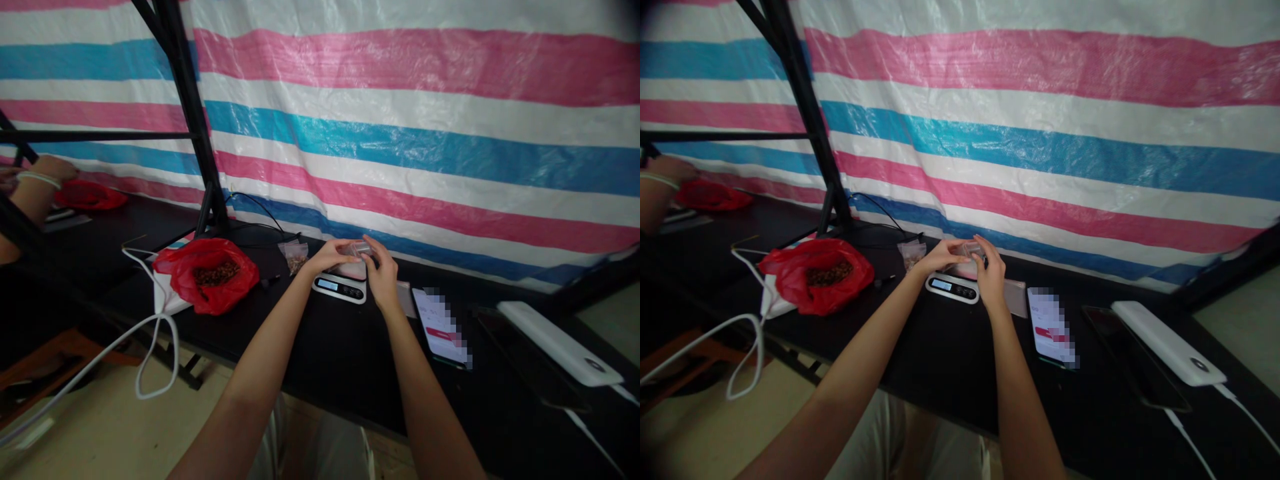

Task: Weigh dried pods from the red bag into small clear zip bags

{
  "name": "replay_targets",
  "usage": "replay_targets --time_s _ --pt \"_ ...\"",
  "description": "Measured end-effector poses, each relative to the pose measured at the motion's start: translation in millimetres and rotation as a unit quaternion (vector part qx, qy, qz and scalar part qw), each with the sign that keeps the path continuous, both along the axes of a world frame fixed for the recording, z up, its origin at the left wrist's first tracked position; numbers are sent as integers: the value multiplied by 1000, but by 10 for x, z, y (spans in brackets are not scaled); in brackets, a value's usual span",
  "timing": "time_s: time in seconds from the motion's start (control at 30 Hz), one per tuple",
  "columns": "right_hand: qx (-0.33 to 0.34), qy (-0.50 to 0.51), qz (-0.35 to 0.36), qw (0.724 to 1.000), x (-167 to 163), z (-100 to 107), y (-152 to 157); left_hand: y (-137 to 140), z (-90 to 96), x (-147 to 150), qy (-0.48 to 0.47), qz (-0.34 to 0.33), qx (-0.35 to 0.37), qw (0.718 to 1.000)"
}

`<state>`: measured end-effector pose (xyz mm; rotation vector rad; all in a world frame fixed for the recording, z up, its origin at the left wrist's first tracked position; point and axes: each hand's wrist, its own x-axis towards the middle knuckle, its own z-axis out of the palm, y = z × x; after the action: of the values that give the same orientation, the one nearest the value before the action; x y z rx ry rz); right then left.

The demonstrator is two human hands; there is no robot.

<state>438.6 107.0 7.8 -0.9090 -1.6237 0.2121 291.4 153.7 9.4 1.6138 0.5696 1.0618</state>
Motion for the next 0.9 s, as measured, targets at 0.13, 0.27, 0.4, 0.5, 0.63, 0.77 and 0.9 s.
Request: replay_targets --time_s 0.13,0.27,0.4,0.5,0.63,0.77,0.9 --pt "-4 41 12 999 -9 -4 -3 8 -12 8 -19 -22 -19 999" --pt "-4 29 5 1000 -19 15 -20 -6 3 -9 -18 -36 -17 999" --pt "4 66 -12 998 -28 18 -24 25 15 -33 11 -25 13 1000" --pt "6 130 -39 991 2 -9 6 92 -29 -21 49 68 85 993" --pt "-22 198 -62 978 78 -74 73 155 -176 29 194 187 189 944" --pt "-52 214 -73 973 112 -128 117 145 -269 79 265 204 229 914" --pt "-61 211 -76 972 99 -147 136 50 -89 62 187 276 251 909"
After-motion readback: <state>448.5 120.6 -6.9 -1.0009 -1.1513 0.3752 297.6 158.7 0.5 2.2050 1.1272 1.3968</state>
